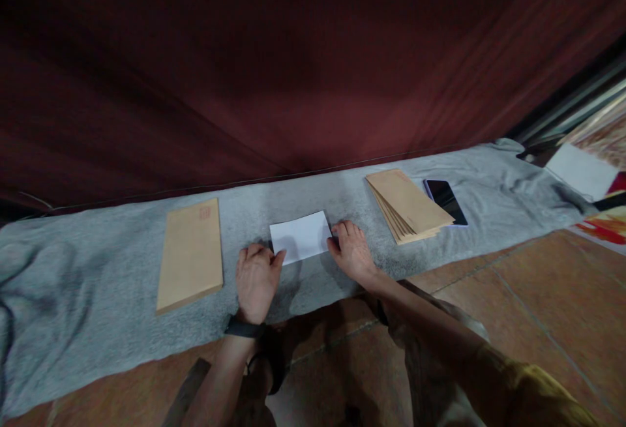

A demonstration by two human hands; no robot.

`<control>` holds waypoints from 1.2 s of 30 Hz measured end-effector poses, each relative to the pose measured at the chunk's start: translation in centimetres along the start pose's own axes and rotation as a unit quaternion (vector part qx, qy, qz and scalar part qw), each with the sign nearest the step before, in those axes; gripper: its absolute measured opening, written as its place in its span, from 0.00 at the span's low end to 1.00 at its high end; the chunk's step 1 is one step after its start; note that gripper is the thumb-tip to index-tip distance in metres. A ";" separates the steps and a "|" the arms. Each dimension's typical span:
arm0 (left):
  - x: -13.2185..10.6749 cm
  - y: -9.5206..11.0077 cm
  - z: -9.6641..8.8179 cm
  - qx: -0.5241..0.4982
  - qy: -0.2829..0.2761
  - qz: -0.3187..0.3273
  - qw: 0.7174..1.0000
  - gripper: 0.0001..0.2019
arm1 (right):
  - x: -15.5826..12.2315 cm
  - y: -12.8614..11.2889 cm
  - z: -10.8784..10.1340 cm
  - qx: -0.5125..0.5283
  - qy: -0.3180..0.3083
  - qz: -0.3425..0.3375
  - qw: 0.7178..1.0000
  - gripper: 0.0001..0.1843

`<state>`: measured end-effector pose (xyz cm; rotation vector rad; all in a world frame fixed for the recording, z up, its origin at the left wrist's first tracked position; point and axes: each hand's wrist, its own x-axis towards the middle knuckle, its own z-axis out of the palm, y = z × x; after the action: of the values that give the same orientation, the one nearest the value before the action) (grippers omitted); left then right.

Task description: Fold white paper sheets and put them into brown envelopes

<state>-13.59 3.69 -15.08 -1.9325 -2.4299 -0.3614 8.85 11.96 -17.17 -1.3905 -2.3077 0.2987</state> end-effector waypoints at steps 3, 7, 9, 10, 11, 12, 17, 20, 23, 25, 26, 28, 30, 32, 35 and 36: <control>0.0 0.2 -0.3 0.001 -0.009 -0.001 1.000 0.20 | 0.0 -0.1 -0.2 -0.016 -0.019 -0.026 0.999 0.21; 0.0 0.5 -0.6 0.005 -0.009 -0.010 1.000 0.20 | 0.0 0.0 -0.5 -0.041 -0.053 -0.087 0.994 0.25; 0.0 0.6 -0.7 0.005 -0.004 -0.010 1.000 0.20 | 0.0 0.1 -0.5 -0.039 -0.065 -0.104 0.992 0.25; 0.0 0.6 -0.7 0.005 -0.001 -0.008 1.000 0.19 | 0.1 0.1 -0.5 -0.037 -0.070 -0.107 0.991 0.25; -0.1 0.6 -0.7 0.006 0.001 -0.007 1.000 0.19 | 0.1 0.2 -0.5 -0.035 -0.073 -0.108 0.991 0.25; -0.1 0.7 -0.7 0.006 0.003 -0.008 1.000 0.18 | 0.1 0.3 -0.5 -0.035 -0.075 -0.108 0.991 0.25; -0.3 1.0 -0.7 0.015 0.008 -0.023 1.000 0.16 | 0.2 0.4 -0.3 -0.029 -0.073 -0.107 0.991 0.25; -0.5 1.4 -0.8 0.026 0.021 -0.030 0.999 0.16 | 0.2 0.5 -0.3 -0.025 -0.075 -0.108 0.991 0.25; -0.6 1.9 -0.8 0.025 0.036 -0.034 0.998 0.17 | 0.2 0.5 -0.3 -0.027 -0.075 -0.108 0.991 0.25; -0.5 2.4 -0.5 -0.008 0.053 -0.003 0.999 0.18 | 0.2 0.5 -0.3 -0.028 -0.075 -0.108 0.991 0.25; -0.5 2.7 -0.3 -0.032 0.060 0.024 0.997 0.19 | 0.3 0.5 -0.4 -0.027 -0.076 -0.109 0.991 0.25; -0.6 3.6 0.2 -0.077 0.059 0.083 0.992 0.21 | 0.3 0.4 -0.5 -0.025 -0.079 -0.111 0.990 0.25; -0.9 4.6 0.8 -0.094 0.039 0.131 0.986 0.23 | 0.3 0.3 -0.5 -0.023 -0.080 -0.112 0.990 0.25; -1.3 5.6 1.3 -0.085 0.012 0.164 0.983 0.24 | 0.3 0.3 -0.6 -0.024 -0.078 -0.111 0.990 0.25; -1.9 6.5 1.9 -0.060 -0.012 0.186 0.981 0.26 | 0.3 0.3 -0.6 -0.025 -0.079 -0.111 0.990 0.24; -2.1 6.6 2.1 -0.054 -0.015 0.187 0.981 0.27 | 0.4 0.3 -0.6 -0.024 -0.080 -0.112 0.990 0.24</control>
<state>-6.50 3.48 -16.33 -2.3919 -2.0341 -0.4586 9.23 12.39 -16.63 -1.1524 -2.5910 0.2959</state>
